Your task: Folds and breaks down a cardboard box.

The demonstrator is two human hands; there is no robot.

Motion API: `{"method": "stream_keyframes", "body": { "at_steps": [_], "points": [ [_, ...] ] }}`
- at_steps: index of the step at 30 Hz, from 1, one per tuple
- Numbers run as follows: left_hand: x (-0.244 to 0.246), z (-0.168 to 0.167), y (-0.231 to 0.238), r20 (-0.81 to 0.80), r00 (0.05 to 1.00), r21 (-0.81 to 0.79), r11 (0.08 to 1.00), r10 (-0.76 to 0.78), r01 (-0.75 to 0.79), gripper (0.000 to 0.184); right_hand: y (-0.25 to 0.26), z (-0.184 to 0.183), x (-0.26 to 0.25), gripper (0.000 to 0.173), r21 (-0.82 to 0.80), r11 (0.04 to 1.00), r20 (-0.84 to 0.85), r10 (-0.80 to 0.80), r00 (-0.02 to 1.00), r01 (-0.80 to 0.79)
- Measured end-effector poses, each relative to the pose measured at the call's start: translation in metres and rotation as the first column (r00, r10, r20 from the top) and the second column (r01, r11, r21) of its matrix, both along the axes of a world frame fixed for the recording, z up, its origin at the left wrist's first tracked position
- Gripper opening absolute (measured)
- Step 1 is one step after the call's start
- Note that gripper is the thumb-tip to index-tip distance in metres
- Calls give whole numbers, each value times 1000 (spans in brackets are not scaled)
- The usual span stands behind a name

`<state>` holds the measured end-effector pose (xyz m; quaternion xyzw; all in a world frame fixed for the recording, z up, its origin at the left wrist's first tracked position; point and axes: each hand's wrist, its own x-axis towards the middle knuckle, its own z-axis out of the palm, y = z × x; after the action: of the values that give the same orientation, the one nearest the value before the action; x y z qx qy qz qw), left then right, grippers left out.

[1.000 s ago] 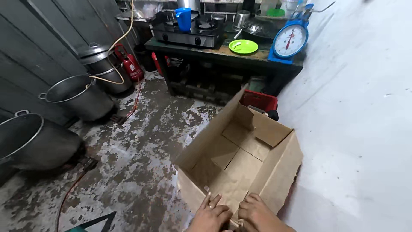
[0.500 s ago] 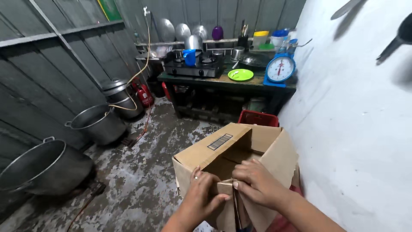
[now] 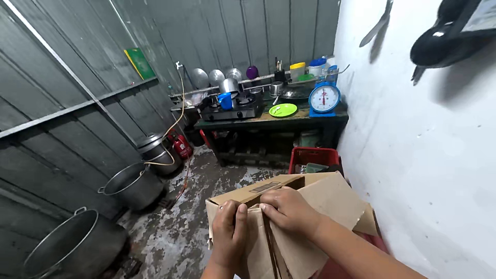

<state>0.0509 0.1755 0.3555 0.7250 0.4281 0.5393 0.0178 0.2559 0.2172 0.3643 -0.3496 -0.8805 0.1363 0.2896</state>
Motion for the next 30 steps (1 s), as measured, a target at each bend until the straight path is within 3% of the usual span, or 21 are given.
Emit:
{"method": "stream_keyframes", "body": {
  "at_steps": [7, 11, 17, 22, 30],
  "points": [
    [-9, -14, -8, -28, 999, 41, 999, -20, 22, 38, -16, -6, -4, 52, -44, 999, 46, 3, 999, -1],
    [-19, -11, -23, -143, 981, -80, 989, -135, 124, 32, -31, -12, -4, 50, -37, 999, 37, -19, 999, 20],
    [-28, -5, -34, -180, 953, -171, 962, -244, 214, 25, -38, 4, -8, 43, -83, 984, 74, 166, 983, -160],
    [-33, -7, -41, -174, 952, -191, 957, -253, 220, 23, -31, 8, -10, 40, -227, 961, 152, 197, 969, -160],
    [-33, 4, -45, -195, 958, -351, 927, -210, 132, 28, -24, 0, -24, 41, -282, 954, 239, 175, 955, -104]
  ]
}}
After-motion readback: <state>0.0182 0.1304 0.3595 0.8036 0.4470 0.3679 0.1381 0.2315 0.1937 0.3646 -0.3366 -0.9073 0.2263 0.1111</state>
